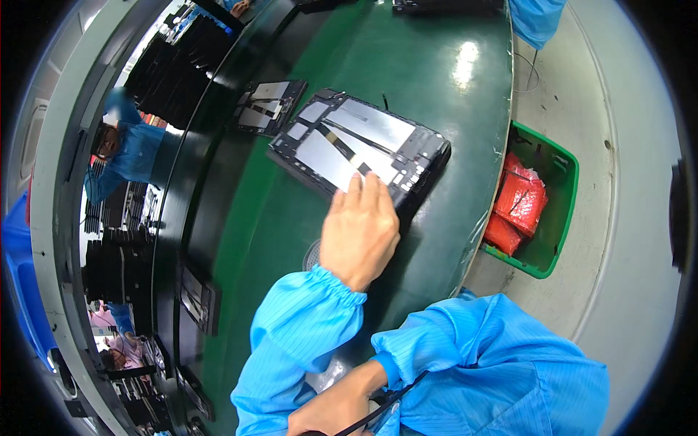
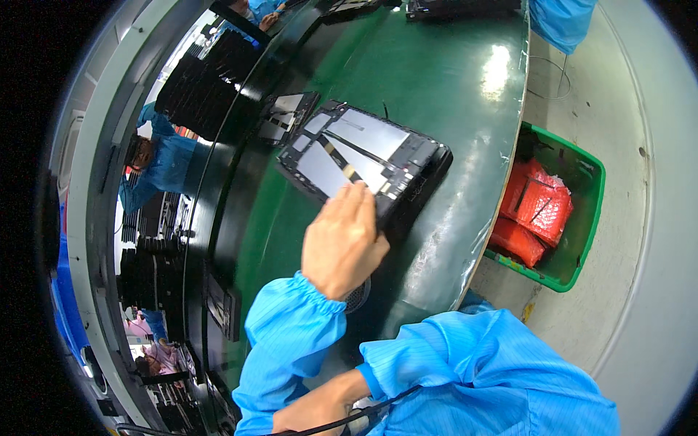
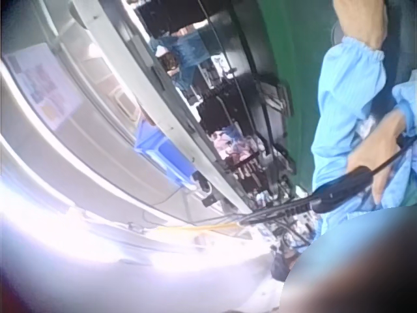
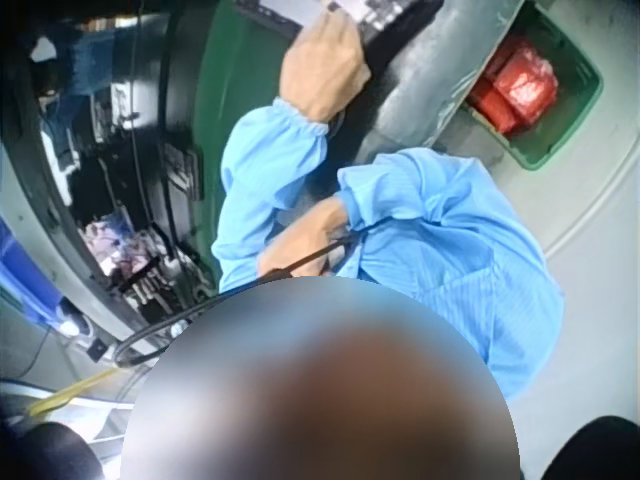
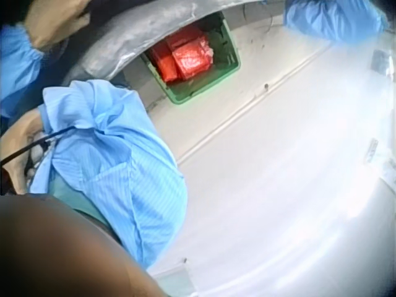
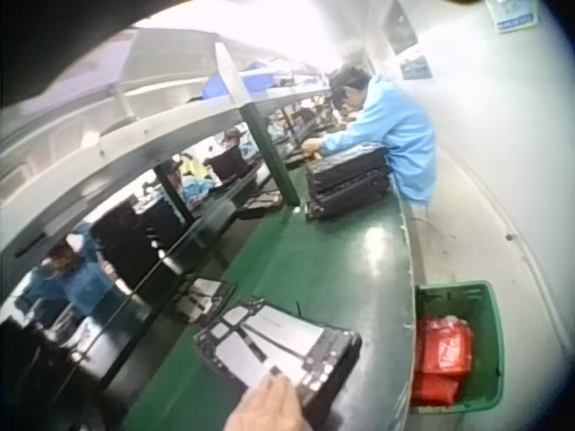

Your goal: Assembling internal components and securing parts of electronic tablets on a production line using an electric screwdriver.

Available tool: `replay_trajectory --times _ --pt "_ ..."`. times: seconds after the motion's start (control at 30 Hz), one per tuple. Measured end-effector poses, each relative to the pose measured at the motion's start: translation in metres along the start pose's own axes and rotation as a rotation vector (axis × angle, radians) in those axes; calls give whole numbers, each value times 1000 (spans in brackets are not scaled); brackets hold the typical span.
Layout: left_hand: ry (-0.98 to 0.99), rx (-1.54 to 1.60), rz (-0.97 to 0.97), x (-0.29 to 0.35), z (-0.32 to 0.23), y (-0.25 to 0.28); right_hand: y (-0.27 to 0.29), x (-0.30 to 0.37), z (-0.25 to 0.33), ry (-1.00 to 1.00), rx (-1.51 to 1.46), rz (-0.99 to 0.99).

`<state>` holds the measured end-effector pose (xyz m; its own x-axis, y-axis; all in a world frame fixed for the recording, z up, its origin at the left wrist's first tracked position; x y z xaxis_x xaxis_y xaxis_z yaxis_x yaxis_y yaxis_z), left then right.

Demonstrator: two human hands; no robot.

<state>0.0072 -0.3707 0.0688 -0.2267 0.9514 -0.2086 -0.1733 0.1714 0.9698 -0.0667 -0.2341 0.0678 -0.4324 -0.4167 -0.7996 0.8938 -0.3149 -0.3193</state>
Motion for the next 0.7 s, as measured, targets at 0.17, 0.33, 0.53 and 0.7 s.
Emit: replay_trajectory --times 0.17,0.33,0.53,0.7 --pt "85 131 -246 -25 27 31 7 7 20 -56 -1 -73" --pt "325 268 -528 -13 79 68 21 -10 26 -132 -22 -97" --pt "432 148 -705 90 111 89 24 -2 42 -255 -57 -131" --pt "486 171 -588 199 125 57 27 4 36 -186 -48 -229"
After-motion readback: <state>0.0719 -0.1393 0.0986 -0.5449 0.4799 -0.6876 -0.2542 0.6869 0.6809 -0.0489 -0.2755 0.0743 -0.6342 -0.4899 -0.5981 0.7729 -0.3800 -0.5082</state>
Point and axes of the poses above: each hand's wrist, its own x-axis away from the middle knuckle, its own y-axis out of the back of the hand, z = x × y, the point moved 1 cm from there along -x, towards the middle knuckle, and after that the axes turned 15 degrees about y, right-handed, at the moved point
